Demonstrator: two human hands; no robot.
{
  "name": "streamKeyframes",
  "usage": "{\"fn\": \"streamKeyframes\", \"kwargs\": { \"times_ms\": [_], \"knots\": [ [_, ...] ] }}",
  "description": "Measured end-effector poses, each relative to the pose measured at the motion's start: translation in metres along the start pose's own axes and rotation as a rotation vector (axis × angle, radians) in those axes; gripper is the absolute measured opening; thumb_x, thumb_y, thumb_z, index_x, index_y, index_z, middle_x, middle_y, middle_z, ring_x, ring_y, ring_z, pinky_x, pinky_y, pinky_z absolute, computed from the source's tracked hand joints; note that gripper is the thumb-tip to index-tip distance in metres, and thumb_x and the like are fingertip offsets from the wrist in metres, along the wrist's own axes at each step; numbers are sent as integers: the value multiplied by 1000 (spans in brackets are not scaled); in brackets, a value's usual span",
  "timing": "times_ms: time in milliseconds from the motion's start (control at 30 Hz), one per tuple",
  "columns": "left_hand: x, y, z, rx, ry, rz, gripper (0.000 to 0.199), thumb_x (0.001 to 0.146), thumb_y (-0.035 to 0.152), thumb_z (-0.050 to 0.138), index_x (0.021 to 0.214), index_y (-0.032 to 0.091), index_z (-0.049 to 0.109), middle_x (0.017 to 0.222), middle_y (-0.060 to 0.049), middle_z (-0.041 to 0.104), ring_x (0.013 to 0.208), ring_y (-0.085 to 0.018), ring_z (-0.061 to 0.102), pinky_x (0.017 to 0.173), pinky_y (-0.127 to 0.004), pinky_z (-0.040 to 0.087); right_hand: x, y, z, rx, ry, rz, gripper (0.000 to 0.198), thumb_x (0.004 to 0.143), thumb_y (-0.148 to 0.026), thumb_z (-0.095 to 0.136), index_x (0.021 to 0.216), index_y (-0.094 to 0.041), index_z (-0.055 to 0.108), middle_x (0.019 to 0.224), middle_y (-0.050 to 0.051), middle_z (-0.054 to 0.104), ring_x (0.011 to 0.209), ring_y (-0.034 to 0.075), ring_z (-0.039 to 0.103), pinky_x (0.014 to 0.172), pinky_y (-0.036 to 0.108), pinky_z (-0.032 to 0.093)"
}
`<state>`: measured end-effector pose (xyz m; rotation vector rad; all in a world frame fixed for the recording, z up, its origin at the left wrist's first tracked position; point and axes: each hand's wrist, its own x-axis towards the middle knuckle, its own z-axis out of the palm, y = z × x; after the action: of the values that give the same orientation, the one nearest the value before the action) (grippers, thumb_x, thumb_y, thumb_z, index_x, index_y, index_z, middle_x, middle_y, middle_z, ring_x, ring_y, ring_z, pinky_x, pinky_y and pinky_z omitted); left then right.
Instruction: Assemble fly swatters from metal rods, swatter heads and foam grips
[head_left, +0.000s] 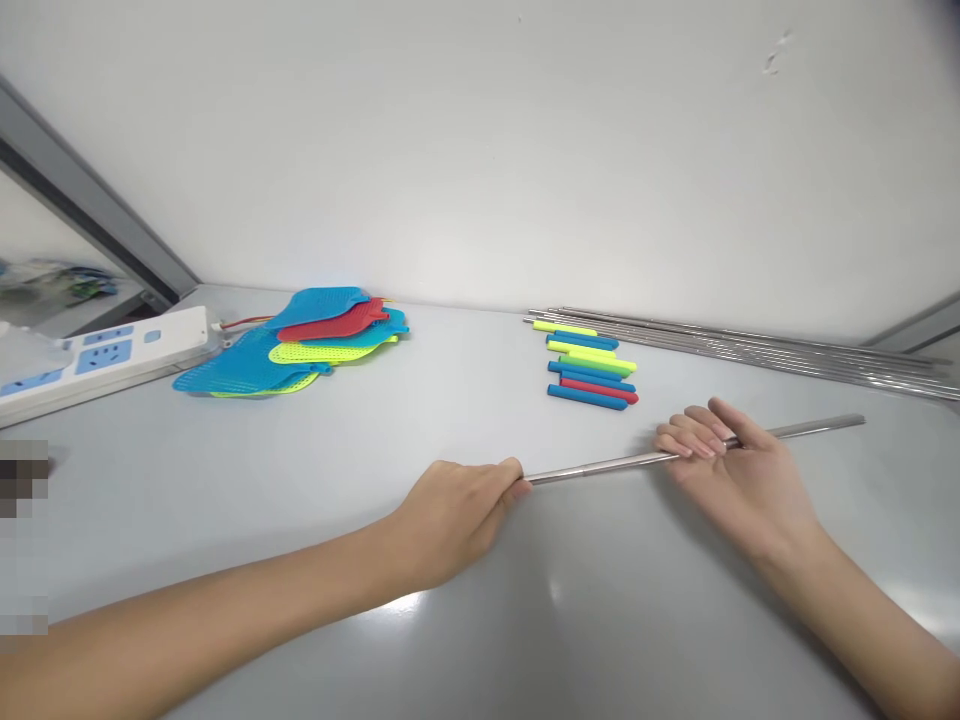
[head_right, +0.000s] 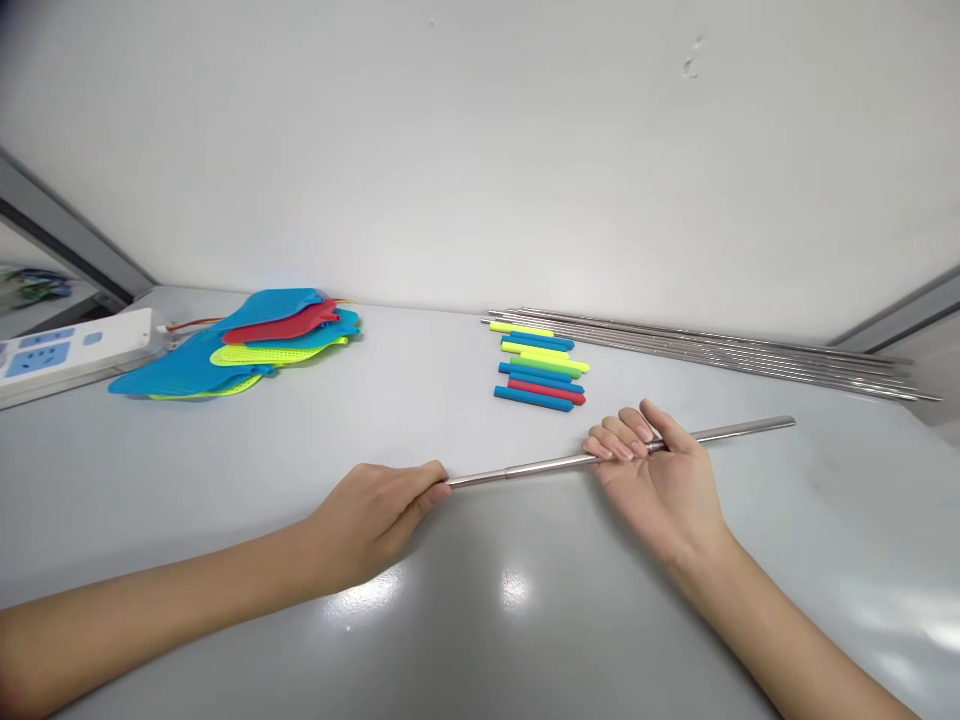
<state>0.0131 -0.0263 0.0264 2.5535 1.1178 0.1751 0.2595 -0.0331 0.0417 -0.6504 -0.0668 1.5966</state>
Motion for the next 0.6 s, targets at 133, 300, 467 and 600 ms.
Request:
{"fn": "streamKeyframes", "kwargs": {
  "times_ms": [133,300,467,600],
  "knots": [
    [1,-1,-2,-145,26,-54,26,89,29,18,72,21,36,52,7,38,43,-9,37,44,-20,26,4,-6,-2,21,15,-10,25,75,-16,42,59,-18,23,53,-5,27,46,7,33,47,23,36],
    [1,-2,-1,-190,38,-87,28,89,33,18,74,21,38,50,7,37,43,-9,37,45,-20,25,14,-20,-11,36,24,-15,25,72,-7,39,59,-19,21,51,-5,27,44,7,31,46,21,35],
    [1,-3,0,-87,16,-61,28,89,32,17,73,20,36,50,6,39,41,-10,38,44,-20,24,17,-27,-12,128,138,4,25,71,-6,37,57,-19,20,47,-6,21,39,7,22,38,21,27],
    [2,-2,4,95,-16,-22,27,89,32,17,73,20,36,51,6,45,42,-11,41,42,-21,23,16,-24,-10,160,191,20,26,70,-6,38,56,-19,20,46,-6,20,38,7,20,37,21,24]
  ]
}}
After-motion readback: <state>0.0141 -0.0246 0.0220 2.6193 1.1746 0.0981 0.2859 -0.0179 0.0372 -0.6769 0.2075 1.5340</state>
